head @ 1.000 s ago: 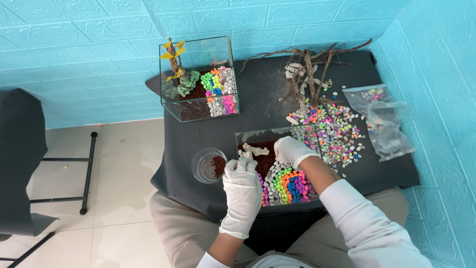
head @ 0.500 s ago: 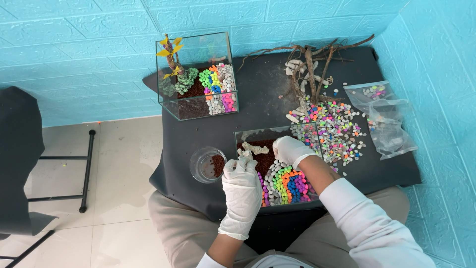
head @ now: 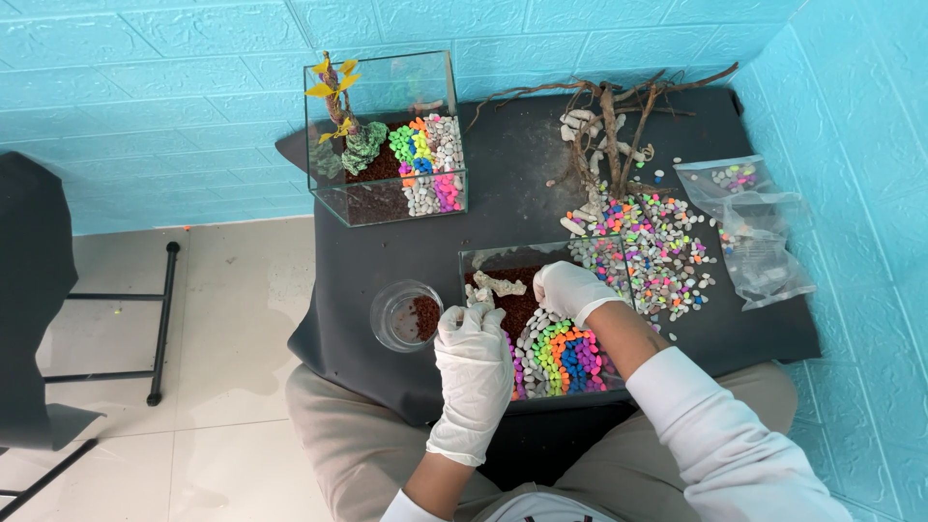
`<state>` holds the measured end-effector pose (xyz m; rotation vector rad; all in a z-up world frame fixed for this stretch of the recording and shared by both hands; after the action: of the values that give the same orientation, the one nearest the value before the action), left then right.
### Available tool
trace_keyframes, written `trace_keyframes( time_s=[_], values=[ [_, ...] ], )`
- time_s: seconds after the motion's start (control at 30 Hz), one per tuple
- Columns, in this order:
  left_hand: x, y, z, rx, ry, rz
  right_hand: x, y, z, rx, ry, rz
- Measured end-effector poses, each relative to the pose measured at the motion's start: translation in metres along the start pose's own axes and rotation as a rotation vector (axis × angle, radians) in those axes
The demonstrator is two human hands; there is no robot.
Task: Arranging colorful beads and stones in a glass container to create a decorative display.
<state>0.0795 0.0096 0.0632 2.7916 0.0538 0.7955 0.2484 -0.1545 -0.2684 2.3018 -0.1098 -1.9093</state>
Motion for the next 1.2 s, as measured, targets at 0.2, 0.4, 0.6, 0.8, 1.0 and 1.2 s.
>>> trace_keyframes(
  time_s=[0.2, 0.4, 0.6, 0.8, 1.0, 1.2],
  values=[
    [-0.004, -0.001, 0.004, 0.000, 0.000, -0.006, -0.032, 0.002, 0.001, 0.031, 0.019, 0.019],
    [0.000, -0.001, -0.006, 0.004, -0.001, -0.002, -0.270, 0.022, -0.007, 0.380, 0.591, -0.612],
    [-0.002, -0.007, 0.006, -0.063, -0.040, -0.030, -0.365, 0.164, -0.033, 1.105, 1.020, -0.561],
    [0.002, -0.007, 0.001, -0.135, -0.106, -0.087, -0.186, 0.229, 0.020, 0.707, 0.851, -0.225],
    [-0.001, -0.005, 0.004, -0.141, -0.111, -0.056, -0.073, 0.210, 0.052, 0.935, 0.887, -0.540],
    [0.003, -0.004, -0.001, -0.170, -0.107, -0.054, -0.080, 0.241, 0.031, 0.706, 1.281, -0.690]
  ],
)
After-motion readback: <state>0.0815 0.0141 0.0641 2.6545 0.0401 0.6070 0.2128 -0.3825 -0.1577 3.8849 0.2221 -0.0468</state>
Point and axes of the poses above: each hand's wrist, its own x-axis towards the middle knuckle, its own z-axis out of the palm, y = z × x, the point moved 9 cm from there along x, towards the middle knuckle, and after that the axes turned 5 degrees about x, right-handed, at the moved point
